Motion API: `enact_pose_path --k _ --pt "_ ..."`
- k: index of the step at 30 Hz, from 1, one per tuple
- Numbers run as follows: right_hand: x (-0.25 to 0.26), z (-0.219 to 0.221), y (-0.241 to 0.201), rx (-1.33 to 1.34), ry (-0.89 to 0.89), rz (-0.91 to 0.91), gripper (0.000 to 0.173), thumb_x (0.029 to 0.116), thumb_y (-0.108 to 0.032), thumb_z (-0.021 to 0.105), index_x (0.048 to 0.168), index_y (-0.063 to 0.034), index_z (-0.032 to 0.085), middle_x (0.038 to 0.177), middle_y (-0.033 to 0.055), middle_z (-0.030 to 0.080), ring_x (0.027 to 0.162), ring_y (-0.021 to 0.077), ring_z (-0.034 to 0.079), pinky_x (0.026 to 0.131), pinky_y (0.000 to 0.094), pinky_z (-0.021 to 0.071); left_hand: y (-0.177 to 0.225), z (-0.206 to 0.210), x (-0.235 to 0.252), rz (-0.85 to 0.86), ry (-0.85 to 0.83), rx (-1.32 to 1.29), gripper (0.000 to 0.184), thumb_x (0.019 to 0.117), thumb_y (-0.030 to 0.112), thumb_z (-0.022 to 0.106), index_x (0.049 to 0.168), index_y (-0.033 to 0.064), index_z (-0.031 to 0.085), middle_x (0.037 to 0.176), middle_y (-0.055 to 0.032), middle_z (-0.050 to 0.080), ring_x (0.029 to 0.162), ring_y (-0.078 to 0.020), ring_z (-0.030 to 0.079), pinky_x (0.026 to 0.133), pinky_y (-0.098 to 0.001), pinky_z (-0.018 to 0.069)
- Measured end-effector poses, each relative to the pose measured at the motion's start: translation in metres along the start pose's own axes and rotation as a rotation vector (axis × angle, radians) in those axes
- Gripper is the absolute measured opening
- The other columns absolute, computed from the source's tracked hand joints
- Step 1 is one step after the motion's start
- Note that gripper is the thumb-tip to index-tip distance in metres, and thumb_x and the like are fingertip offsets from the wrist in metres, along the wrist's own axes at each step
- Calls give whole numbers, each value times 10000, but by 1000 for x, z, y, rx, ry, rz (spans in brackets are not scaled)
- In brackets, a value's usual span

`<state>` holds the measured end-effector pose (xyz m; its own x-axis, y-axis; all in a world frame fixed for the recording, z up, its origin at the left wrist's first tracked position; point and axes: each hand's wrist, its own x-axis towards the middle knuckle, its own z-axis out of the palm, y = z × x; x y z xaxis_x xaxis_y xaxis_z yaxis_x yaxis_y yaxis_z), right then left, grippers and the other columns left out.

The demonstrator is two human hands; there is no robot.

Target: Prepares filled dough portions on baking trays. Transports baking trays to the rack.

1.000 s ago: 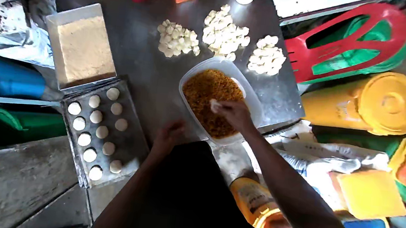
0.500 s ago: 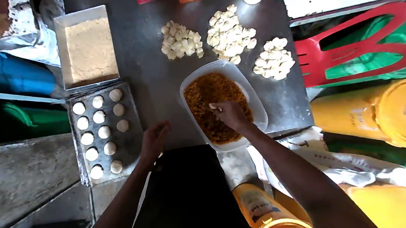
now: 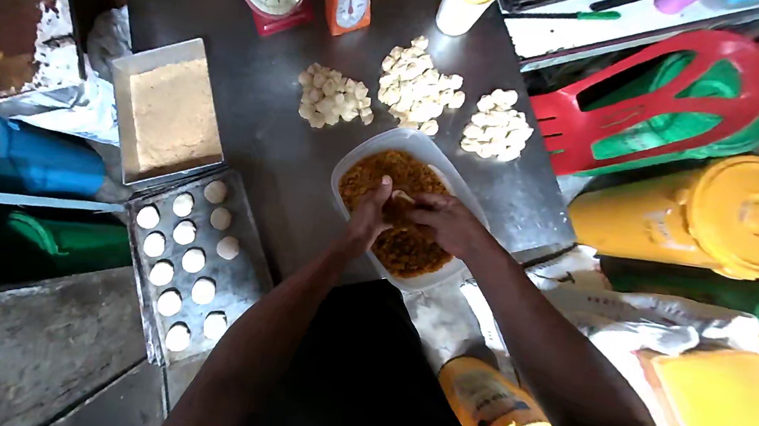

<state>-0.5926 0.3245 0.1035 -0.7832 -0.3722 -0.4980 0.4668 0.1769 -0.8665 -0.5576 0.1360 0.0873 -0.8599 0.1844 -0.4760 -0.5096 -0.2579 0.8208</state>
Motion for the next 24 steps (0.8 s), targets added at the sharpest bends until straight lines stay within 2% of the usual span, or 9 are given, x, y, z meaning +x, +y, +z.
enact_pose_path --k 2,4,6,8,11,15,18,22,24 --pt "3 -6 4 -14 67 -29 244 946 -73 705 1190 -61 715 1070 97 723 903 199 694 799 402 607 -3 6 6 -7 17 27 520 1103 466 373 1388 83 580 1303 -141 647 1122 -275 661 940 -500 568" --pt "6 -11 13 -165 164 -101 240 941 -129 744 1178 -91 744 1053 79 746 891 191 718 794 412 623 -3 8 7 23 26 188 381 1115 285 431 1388 68 587 1264 -154 661 1038 -263 699 877 -475 608" --pt "7 -10 22 -344 279 -182 194 925 -138 763 1115 -104 762 998 68 757 840 188 730 772 438 632 -1 13 7 19 44 351 331 1095 203 494 1379 78 607 1237 -145 685 995 -243 729 857 -460 632" --pt "8 -5 23 -429 372 -217 129 910 -81 749 1038 -92 763 928 71 752 767 183 715 720 436 620 0 16 10 0 65 417 317 1070 177 550 1364 95 635 1228 -123 699 980 -228 738 859 -449 638" --pt "9 -6 18 -446 383 -167 125 908 -76 731 1027 -102 759 900 64 743 736 181 701 686 430 610 -2 18 16 -1 119 472 299 1044 192 607 1324 107 666 1194 -109 711 948 -212 740 849 -437 638" --pt "11 -19 14 -405 231 -205 225 976 -117 683 1192 -142 741 1061 50 748 892 167 718 814 421 613 -4 16 19 49 170 488 294 1020 195 643 1294 91 668 1135 -120 713 928 -223 728 826 -442 632" --pt "9 -23 6 -306 163 -227 306 1021 -104 617 1318 -127 693 1228 62 722 1016 178 722 898 420 614 2 11 15 63 133 380 331 1031 183 626 1347 85 630 1228 -140 682 987 -250 718 853 -460 623" --pt "11 -22 3 -299 174 -321 316 988 -102 680 1304 -105 695 1154 78 740 908 175 736 823 385 634 5 6 16 67 71 282 370 1013 148 648 1375 86 603 1255 -134 667 1012 -241 713 878 -436 621" --pt "11 -21 4 -310 164 -337 375 948 -73 725 1318 -114 687 1155 74 744 934 168 736 852 378 627 5 4 15 81 54 306 412 990 124 672 1395 103 598 1279 -125 661 1051 -240 696 900 -441 607"
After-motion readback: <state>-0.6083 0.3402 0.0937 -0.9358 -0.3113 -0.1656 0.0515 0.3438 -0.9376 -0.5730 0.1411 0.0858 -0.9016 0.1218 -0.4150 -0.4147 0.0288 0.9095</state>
